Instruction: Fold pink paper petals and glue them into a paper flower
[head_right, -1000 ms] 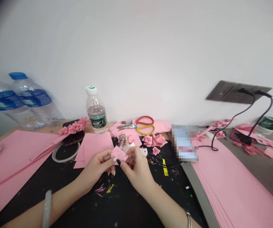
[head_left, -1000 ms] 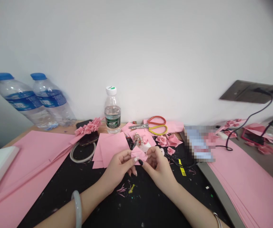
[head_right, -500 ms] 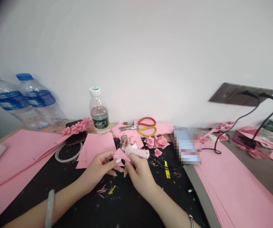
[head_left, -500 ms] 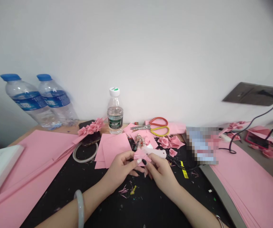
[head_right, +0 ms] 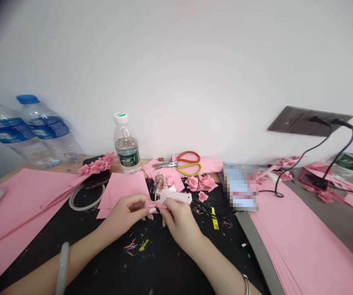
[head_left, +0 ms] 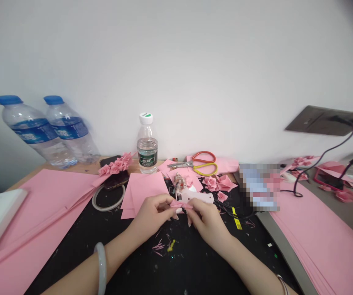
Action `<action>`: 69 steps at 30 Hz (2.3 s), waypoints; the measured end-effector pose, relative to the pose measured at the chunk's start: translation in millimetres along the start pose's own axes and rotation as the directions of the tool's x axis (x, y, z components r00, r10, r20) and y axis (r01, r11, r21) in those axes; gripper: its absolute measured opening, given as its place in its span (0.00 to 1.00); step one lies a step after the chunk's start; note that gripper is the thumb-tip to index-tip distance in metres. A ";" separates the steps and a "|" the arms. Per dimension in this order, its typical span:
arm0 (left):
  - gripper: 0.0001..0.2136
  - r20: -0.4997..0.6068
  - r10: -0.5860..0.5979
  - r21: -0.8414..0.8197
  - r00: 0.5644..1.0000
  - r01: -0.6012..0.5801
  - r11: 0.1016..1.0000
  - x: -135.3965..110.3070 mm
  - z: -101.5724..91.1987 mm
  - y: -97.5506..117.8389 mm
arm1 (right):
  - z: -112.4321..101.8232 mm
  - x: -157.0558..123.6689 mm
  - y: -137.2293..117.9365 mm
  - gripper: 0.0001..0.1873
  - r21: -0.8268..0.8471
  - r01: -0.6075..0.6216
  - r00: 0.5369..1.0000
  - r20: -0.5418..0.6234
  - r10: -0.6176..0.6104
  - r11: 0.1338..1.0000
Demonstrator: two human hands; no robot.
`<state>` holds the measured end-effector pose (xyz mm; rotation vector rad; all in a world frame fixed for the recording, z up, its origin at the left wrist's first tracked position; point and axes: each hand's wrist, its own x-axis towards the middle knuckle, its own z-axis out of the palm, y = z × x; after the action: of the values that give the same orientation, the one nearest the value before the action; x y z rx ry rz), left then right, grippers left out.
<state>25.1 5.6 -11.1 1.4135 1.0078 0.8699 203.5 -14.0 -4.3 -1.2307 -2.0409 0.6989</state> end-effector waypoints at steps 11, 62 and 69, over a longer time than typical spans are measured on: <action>0.14 0.022 -0.207 -0.155 0.978 0.208 0.966 2.3 -0.6 -5.4 | 2.2 0.6 -0.3 0.08 0.039 -0.050 0.999 -0.008 0.050 0.998; 0.08 0.189 -0.085 0.039 0.978 0.079 0.996 -11.0 13.4 -1.3 | 4.6 0.8 -6.4 0.05 0.456 -0.001 0.997 -0.066 0.035 0.890; 0.08 0.194 -0.111 -0.022 0.975 0.117 0.993 -8.0 13.6 -1.7 | 8.2 1.6 -4.8 0.09 0.499 -0.039 0.989 -0.102 0.103 0.866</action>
<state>34.7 -6.8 -13.7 1.3696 0.9132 0.6495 194.1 -15.5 -5.8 -1.0153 -1.5773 1.0744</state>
